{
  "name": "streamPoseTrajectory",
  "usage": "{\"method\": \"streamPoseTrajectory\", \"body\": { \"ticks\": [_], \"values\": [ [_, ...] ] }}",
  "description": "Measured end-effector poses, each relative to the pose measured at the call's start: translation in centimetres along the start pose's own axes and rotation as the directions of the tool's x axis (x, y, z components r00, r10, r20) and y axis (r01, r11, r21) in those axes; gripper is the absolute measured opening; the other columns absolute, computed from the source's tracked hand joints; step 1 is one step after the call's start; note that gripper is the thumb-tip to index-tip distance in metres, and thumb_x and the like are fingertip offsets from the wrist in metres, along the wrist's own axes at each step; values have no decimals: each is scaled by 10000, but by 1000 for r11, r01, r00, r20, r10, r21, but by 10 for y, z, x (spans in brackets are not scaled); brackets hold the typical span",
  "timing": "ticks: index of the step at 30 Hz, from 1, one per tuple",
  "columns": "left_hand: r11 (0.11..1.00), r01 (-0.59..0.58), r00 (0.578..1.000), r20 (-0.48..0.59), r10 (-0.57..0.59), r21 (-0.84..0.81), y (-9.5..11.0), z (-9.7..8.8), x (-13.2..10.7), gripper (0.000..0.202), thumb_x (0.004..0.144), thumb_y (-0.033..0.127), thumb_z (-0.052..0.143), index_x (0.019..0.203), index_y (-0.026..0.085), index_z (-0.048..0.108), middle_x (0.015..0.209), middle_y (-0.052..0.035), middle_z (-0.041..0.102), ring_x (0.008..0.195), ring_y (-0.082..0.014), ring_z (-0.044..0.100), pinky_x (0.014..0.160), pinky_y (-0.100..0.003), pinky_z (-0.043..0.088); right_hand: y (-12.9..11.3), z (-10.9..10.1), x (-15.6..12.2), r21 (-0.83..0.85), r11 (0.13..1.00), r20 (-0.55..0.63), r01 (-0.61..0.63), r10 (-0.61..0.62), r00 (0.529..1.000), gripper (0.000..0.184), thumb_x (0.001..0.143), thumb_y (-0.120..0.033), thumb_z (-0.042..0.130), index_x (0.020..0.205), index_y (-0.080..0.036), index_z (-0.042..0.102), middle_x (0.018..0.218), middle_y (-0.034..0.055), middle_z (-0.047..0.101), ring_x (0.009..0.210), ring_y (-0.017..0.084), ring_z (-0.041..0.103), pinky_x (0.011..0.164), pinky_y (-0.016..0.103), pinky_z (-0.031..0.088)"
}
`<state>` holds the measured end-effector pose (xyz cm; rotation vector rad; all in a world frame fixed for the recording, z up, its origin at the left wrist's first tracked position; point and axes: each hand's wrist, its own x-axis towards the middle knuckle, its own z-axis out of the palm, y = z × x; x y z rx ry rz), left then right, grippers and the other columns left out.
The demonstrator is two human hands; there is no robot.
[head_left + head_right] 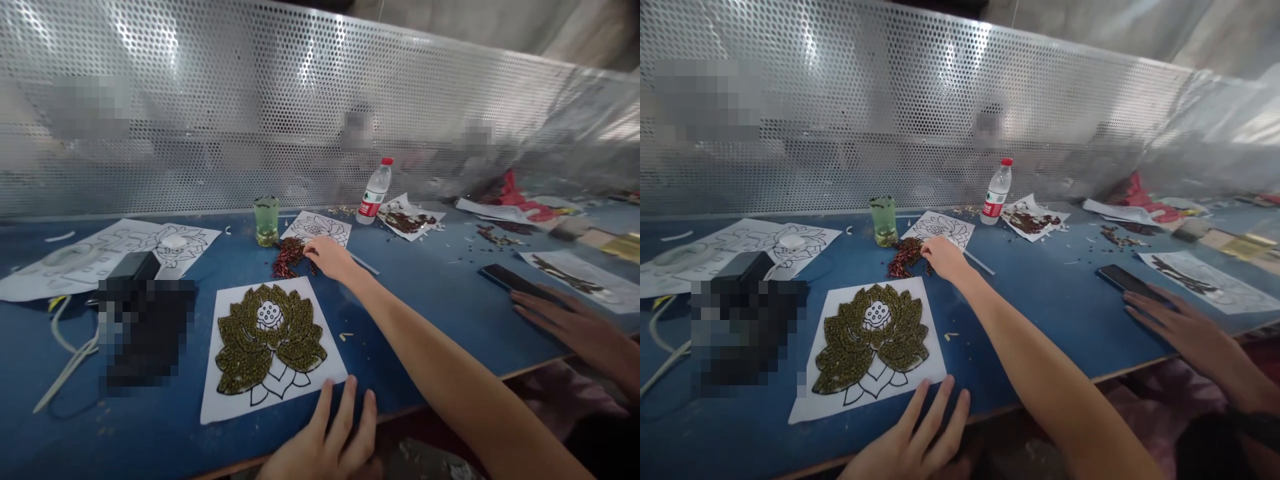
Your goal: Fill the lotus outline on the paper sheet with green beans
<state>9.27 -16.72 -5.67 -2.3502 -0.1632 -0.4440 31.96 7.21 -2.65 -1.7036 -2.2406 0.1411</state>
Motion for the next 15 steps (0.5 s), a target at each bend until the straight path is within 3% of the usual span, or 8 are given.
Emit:
{"method": "streamPoseTrajectory", "body": {
  "ticks": [6, 10, 15],
  "values": [
    [999, -10, 1000, 14, 10, -46, 0, 1, 0, 407, 1140, 369, 407, 1465, 309, 646, 1522, -40, 628, 1292, -254, 674, 1026, -462, 496, 8, -4, -4, 32, 999, -60, -15, 17, 998, 313, 1061, -399, 694, 1301, -197, 691, 1334, 101, 700, 1130, 245, 710, 975, 471, 616],
    [999, 2, 1000, -1, -2, -50, 1, 0, 0, 404, 1142, 378, 408, 1448, 302, 660, 1515, -44, 634, 1279, -251, 679, 1024, -455, 499, -2, -9, -8, 66, 997, -89, 39, -33, 996, 180, 1077, -258, 632, 1180, -188, 761, 1176, 107, 751, 1097, 252, 688, 985, 458, 562],
    [1000, 12, 1000, 19, -11, -27, -3, -4, 2, 429, 1139, 343, 384, 1461, 305, 666, 1525, -11, 631, 1300, -219, 666, 1026, -419, 507, -15, -8, -8, 61, 991, -35, 118, -116, 993, 203, 1048, -186, 645, 1109, -226, 835, 1161, 126, 753, 1158, 300, 649, 987, 460, 519]
  ]
}}
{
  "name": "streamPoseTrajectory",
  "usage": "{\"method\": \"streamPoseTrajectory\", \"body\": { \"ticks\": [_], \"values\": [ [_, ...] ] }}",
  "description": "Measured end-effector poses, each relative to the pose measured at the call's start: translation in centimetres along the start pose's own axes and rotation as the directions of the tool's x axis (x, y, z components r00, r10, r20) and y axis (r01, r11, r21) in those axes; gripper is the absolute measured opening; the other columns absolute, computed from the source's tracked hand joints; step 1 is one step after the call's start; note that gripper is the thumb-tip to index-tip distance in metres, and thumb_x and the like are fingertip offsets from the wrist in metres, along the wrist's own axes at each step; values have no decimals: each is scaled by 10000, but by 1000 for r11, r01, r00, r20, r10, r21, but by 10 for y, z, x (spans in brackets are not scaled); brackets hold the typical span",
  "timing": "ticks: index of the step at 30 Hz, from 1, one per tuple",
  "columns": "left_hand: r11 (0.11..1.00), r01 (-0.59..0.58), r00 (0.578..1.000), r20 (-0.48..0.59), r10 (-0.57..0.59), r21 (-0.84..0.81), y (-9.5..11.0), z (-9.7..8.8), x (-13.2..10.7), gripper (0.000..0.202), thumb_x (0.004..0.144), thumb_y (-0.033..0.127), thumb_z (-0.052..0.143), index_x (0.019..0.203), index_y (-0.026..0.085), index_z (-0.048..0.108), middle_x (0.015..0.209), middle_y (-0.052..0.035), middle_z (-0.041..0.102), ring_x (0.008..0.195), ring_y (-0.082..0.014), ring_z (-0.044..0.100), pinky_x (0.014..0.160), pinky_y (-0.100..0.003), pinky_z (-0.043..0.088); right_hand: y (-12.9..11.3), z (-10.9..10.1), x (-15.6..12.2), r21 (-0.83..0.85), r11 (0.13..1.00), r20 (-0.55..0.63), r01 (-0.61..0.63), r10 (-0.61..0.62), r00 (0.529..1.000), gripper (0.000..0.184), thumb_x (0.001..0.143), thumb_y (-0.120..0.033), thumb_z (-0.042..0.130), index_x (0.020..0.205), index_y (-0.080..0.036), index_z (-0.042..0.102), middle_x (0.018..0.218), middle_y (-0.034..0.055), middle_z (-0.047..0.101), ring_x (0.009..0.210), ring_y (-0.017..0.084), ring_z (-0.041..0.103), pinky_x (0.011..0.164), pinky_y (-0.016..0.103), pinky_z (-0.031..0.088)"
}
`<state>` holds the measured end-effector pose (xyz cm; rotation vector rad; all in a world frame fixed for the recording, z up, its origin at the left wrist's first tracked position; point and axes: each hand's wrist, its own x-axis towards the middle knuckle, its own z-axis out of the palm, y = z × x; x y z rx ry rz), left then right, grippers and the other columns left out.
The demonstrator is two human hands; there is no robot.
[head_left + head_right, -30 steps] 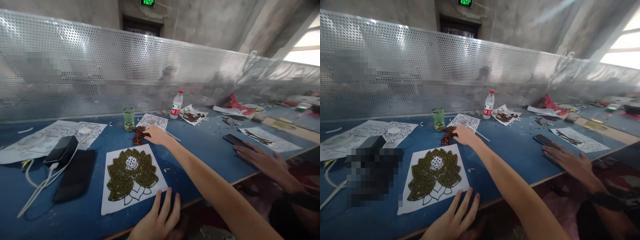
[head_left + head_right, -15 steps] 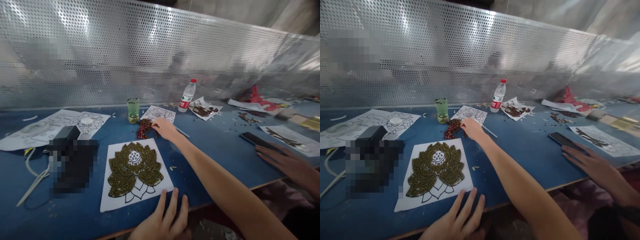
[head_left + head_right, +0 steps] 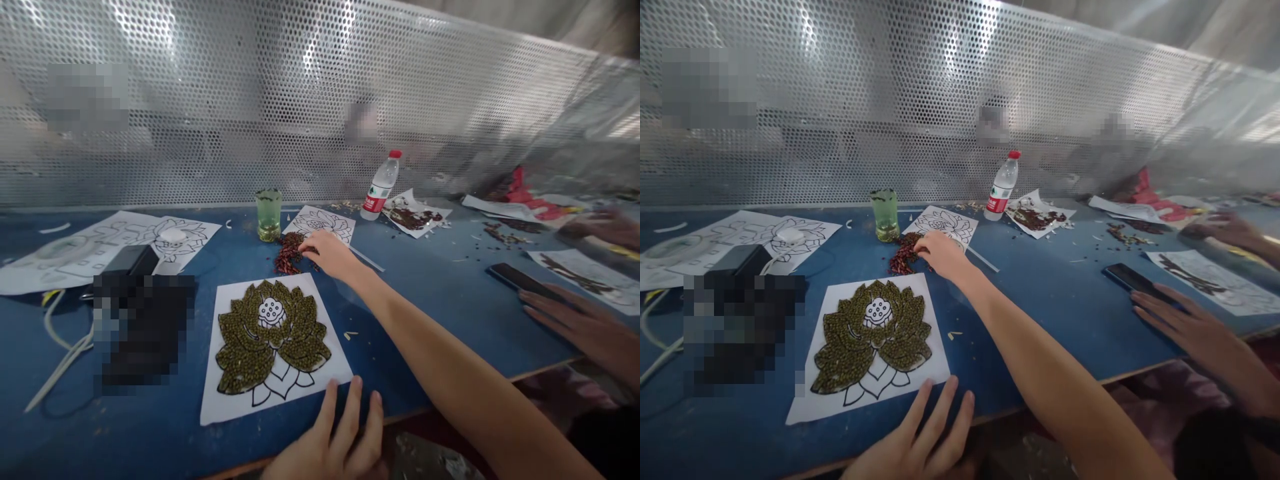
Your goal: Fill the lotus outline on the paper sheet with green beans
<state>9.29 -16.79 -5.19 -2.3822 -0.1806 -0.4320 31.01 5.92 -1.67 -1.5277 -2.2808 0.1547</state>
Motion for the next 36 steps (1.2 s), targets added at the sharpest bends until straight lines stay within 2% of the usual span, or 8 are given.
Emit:
{"method": "streamPoseTrajectory", "body": {
  "ticks": [3, 5, 9, 14, 18, 22, 26, 36],
  "values": [
    [1000, -5, 1000, 10, 4, 17, -1, -2, 0, 439, 1139, 344, 373, 1470, 321, 661, 1533, -5, 626, 1296, -213, 667, 1026, -413, 511, 1, 5, 4, -33, 999, 28, -4, 5, 1000, 184, 1048, -199, 656, 1141, -205, 815, 1175, 122, 748, 1185, 300, 654, 1007, 473, 541],
    [999, -11, 1000, 28, 10, 33, -1, -2, -1, 450, 1146, 362, 358, 1485, 327, 652, 1552, -10, 610, 1312, -210, 658, 1036, -411, 510, 4, 9, 6, -58, 998, 35, -16, 18, 999, 172, 1057, -267, 676, 1184, -197, 768, 1232, 103, 736, 1184, 274, 671, 1028, 484, 563],
    [999, -31, 998, 46, 29, 41, 0, -1, -1, 454, 1150, 372, 352, 1504, 353, 635, 1566, -18, 596, 1328, -221, 651, 1043, -429, 508, 8, 14, 10, -94, 995, 45, -40, 44, 998, 284, 1065, -387, 688, 1281, -203, 702, 1344, 104, 699, 1140, 242, 706, 987, 467, 612],
    [999, -19, 999, 47, 17, 42, 2, -1, -1, 468, 1151, 398, 333, 1498, 360, 645, 1560, -9, 598, 1340, -224, 645, 1046, -428, 508, 6, 19, 15, -119, 992, 61, -43, 51, 997, 299, 1072, -387, 678, 1316, -214, 692, 1362, 109, 692, 1125, 238, 711, 965, 452, 625],
    [996, -25, 995, 96, 17, 83, 4, -1, -2, 490, 1151, 381, 318, 1549, 330, 599, 1623, -23, 535, 1387, -213, 611, 1067, -411, 509, 1, 19, 15, -145, 989, 54, -5, 13, 998, 295, 1073, -385, 676, 1318, -221, 693, 1383, 111, 684, 1150, 244, 703, 985, 462, 617],
    [995, -42, 997, 72, 35, 89, 4, -1, -3, 481, 1146, 380, 337, 1534, 322, 615, 1599, -31, 561, 1365, -222, 633, 1050, -413, 527, -4, 18, 14, -153, 988, 60, 34, -26, 998, 300, 1071, -384, 679, 1322, -220, 692, 1391, 112, 681, 1163, 248, 700, 995, 470, 613],
    [996, -28, 997, 78, 21, 87, 3, -1, -2, 473, 1151, 390, 333, 1527, 352, 617, 1590, -2, 570, 1366, -200, 632, 1050, -395, 528, -4, 17, 15, -144, 990, 54, 9, -1, 999, 320, 1068, -389, 685, 1332, -210, 685, 1380, 113, 684, 1150, 248, 706, 981, 467, 619],
    [996, -35, 998, 53, 31, 80, 3, 0, -2, 464, 1147, 364, 346, 1524, 333, 616, 1592, -31, 570, 1337, -211, 644, 1033, -412, 516, 0, 27, 15, -134, 991, 19, -12, 15, 1000, 336, 1064, -391, 690, 1345, -207, 678, 1386, 112, 680, 1160, 255, 703, 987, 478, 617]
  ]
}}
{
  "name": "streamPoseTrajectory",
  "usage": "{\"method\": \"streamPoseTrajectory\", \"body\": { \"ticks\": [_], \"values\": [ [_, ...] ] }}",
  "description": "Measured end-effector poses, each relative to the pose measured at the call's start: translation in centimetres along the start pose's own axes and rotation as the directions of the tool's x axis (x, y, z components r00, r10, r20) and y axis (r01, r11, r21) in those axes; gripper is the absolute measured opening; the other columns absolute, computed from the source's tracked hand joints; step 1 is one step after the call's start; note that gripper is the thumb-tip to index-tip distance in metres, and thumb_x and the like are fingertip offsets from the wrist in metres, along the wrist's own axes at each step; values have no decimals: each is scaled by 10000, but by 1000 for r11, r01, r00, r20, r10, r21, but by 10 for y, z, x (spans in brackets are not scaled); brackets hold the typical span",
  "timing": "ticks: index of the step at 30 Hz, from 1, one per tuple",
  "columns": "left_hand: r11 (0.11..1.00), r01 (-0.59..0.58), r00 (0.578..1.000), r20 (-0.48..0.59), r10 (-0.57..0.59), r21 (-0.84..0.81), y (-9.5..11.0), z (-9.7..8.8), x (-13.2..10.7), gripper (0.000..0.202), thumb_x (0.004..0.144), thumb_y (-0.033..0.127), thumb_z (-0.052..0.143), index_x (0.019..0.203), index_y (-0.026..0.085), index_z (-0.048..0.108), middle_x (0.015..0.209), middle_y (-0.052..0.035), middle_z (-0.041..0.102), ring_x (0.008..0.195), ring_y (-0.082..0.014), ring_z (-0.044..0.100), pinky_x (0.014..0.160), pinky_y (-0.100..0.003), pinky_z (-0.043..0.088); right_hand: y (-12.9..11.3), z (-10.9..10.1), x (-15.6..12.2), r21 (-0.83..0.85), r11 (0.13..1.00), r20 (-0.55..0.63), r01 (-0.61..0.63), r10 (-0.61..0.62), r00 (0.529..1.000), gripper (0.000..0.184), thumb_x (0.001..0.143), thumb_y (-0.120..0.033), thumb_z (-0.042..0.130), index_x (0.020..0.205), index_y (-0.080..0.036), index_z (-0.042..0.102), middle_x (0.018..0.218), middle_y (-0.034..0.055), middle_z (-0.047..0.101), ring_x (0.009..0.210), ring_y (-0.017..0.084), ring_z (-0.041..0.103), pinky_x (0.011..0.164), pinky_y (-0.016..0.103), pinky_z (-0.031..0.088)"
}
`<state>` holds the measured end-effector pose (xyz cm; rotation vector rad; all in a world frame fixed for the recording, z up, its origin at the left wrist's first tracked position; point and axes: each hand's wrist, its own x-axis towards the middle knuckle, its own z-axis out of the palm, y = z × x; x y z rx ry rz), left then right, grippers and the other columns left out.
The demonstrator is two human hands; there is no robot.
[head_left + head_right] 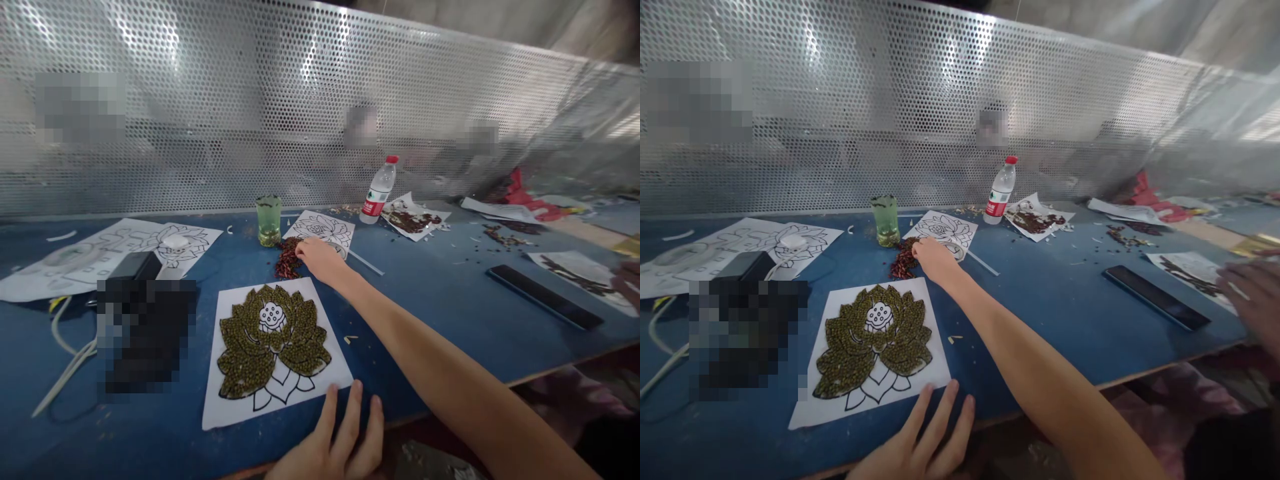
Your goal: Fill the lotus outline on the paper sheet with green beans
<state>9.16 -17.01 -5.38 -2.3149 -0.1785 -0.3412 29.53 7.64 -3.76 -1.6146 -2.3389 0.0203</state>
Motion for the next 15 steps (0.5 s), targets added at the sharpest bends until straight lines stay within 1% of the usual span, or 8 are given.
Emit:
{"method": "streamPoseTrajectory", "body": {
  "ticks": [4, 9, 12, 15],
  "values": [
    [1000, 1, 1000, -10, -1, -4, -2, 1, 0, 452, 1154, 371, 344, 1501, 331, 631, 1586, -27, 575, 1331, -208, 645, 1036, -411, 512, 4, 0, -1, 23, 1000, -27, 1, -1, 1000, 323, 1066, -390, 686, 1336, -210, 684, 1388, 112, 681, 1167, 254, 701, 997, 480, 612],
    [998, 21, 995, -98, -27, -54, -2, 7, 1, 407, 1152, 393, 390, 1424, 328, 685, 1487, 4, 658, 1255, -208, 687, 995, -413, 522, 4, -6, -4, 62, 998, -42, 9, -7, 999, 302, 1067, -383, 686, 1312, -207, 694, 1370, 108, 691, 1162, 251, 703, 999, 479, 611],
    [997, 42, 990, -132, -51, -68, -1, 9, 1, 380, 1136, 376, 451, 1390, 264, 711, 1497, -17, 654, 1249, -211, 683, 994, -402, 524, 2, -10, -4, 78, 997, -44, 5, -2, 999, 290, 1070, -381, 683, 1302, -210, 699, 1366, 107, 693, 1159, 248, 704, 999, 474, 611],
    [995, 48, 989, -134, -59, -87, 0, 12, 1, 404, 1131, 375, 461, 1423, 215, 689, 1525, -51, 631, 1255, -221, 673, 992, -397, 522, 0, -13, -4, 94, 996, -47, -10, 14, 999, 296, 1070, -386, 682, 1307, -209, 696, 1364, 107, 694, 1152, 247, 706, 994, 473, 613]
  ]
}}
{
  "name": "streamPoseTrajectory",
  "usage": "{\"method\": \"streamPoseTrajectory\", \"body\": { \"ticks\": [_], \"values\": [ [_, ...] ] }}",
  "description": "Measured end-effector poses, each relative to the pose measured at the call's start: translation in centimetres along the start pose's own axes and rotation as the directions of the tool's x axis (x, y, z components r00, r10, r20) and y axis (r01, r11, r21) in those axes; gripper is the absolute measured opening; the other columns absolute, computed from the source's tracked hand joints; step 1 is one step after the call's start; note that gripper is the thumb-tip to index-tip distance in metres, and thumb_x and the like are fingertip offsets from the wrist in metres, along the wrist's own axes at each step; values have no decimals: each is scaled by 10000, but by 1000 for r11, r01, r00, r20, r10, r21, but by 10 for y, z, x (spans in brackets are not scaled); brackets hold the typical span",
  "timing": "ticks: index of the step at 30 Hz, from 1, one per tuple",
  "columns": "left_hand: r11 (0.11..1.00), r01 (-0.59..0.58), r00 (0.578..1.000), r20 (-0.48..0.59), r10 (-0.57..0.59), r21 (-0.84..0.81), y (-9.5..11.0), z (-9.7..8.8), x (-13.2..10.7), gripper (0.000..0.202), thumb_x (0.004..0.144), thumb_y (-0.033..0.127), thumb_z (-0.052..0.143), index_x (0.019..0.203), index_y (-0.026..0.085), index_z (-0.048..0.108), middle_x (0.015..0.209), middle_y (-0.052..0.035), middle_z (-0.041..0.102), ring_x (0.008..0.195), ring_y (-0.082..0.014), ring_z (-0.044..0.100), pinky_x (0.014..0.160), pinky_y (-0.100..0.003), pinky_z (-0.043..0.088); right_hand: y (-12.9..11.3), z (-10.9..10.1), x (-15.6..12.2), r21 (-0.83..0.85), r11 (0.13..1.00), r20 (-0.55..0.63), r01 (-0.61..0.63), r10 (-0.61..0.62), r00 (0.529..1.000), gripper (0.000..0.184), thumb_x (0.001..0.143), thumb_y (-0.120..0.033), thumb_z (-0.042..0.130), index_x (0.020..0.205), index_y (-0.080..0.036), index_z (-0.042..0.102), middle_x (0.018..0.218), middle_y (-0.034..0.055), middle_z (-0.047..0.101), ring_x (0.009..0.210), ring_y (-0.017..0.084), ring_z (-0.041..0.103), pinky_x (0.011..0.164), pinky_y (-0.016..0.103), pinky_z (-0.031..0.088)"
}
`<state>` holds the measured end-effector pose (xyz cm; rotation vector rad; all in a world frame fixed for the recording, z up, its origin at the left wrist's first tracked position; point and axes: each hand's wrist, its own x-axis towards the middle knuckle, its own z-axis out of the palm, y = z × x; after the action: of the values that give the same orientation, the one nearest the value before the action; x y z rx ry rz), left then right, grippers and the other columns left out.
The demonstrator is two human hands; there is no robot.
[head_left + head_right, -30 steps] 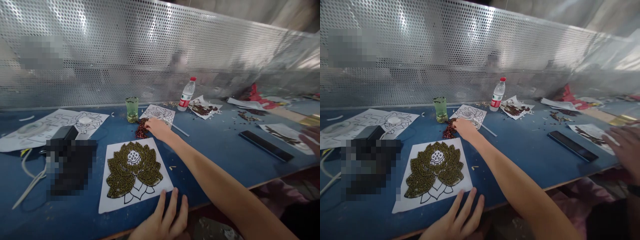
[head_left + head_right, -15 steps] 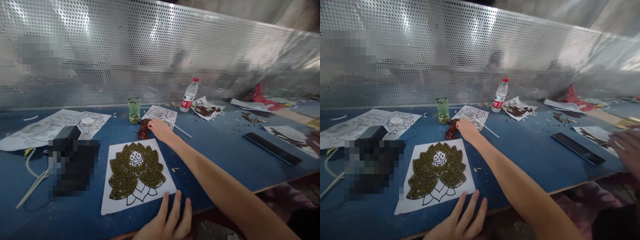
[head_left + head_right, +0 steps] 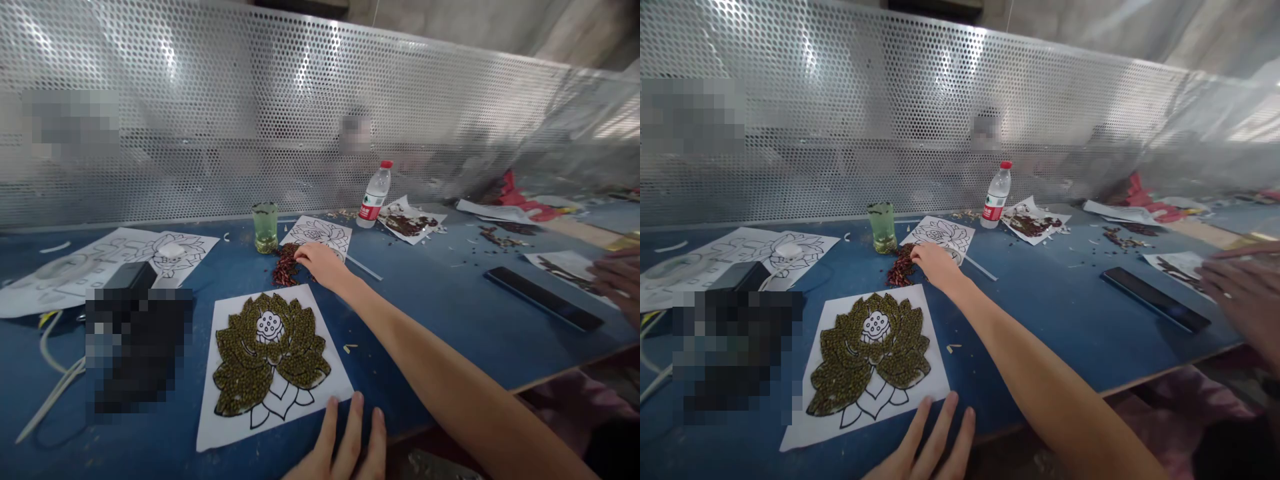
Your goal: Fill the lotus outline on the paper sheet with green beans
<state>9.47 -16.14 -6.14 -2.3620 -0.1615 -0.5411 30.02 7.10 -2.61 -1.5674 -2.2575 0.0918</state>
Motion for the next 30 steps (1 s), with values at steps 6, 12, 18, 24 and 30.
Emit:
{"method": "streamPoseTrajectory", "body": {
  "ticks": [6, 12, 18, 24, 30],
  "values": [
    [1000, -12, 999, -39, 12, 4, 2, 5, -1, 382, 1115, 376, 505, 1412, 209, 679, 1487, -74, 649, 1233, -250, 682, 987, -422, 518, -3, -5, -2, 51, 998, -7, -35, 36, 999, 305, 1067, -389, 687, 1308, -202, 694, 1354, 106, 696, 1146, 248, 708, 988, 474, 615],
    [999, 35, 999, -27, -35, -18, 1, 1, 0, 390, 1127, 433, 496, 1395, 247, 707, 1495, -18, 651, 1249, -220, 671, 995, -400, 518, -7, -17, -8, 139, 989, -6, -54, 56, 998, 159, 1084, -270, 632, 1144, -186, 754, 1185, 100, 760, 1055, 232, 716, 940, 424, 591],
    [999, 10, 999, 38, -9, -36, -2, -8, 2, 411, 1152, 409, 409, 1440, 297, 680, 1501, -10, 650, 1272, -233, 673, 1016, -435, 495, -17, -40, -19, 234, 972, 64, -6, -10, 998, 183, 1061, -211, 635, 1125, -209, 806, 1125, 98, 806, 965, 229, 718, 852, 375, 539],
    [995, 28, 999, 26, -26, -93, -1, -11, 3, 404, 1142, 394, 414, 1420, 299, 692, 1452, -21, 687, 1248, -270, 690, 1024, -497, 456, -61, -71, -71, 300, 952, 122, 54, -94, 988, 150, 1045, -232, 689, 1121, -228, 818, 1084, 50, 814, 936, 191, 726, 843, 334, 532],
    [991, 25, 998, 60, -17, -133, 5, -14, -1, 435, 1123, 380, 435, 1498, 281, 632, 1490, -88, 660, 1260, -309, 677, 1064, -546, 419, -93, -53, -170, 456, 880, -23, 135, -140, 990, 154, 1060, -207, 677, 1053, -222, 831, 1013, 22, 809, 870, 151, 744, 782, 280, 554]
  ]
}}
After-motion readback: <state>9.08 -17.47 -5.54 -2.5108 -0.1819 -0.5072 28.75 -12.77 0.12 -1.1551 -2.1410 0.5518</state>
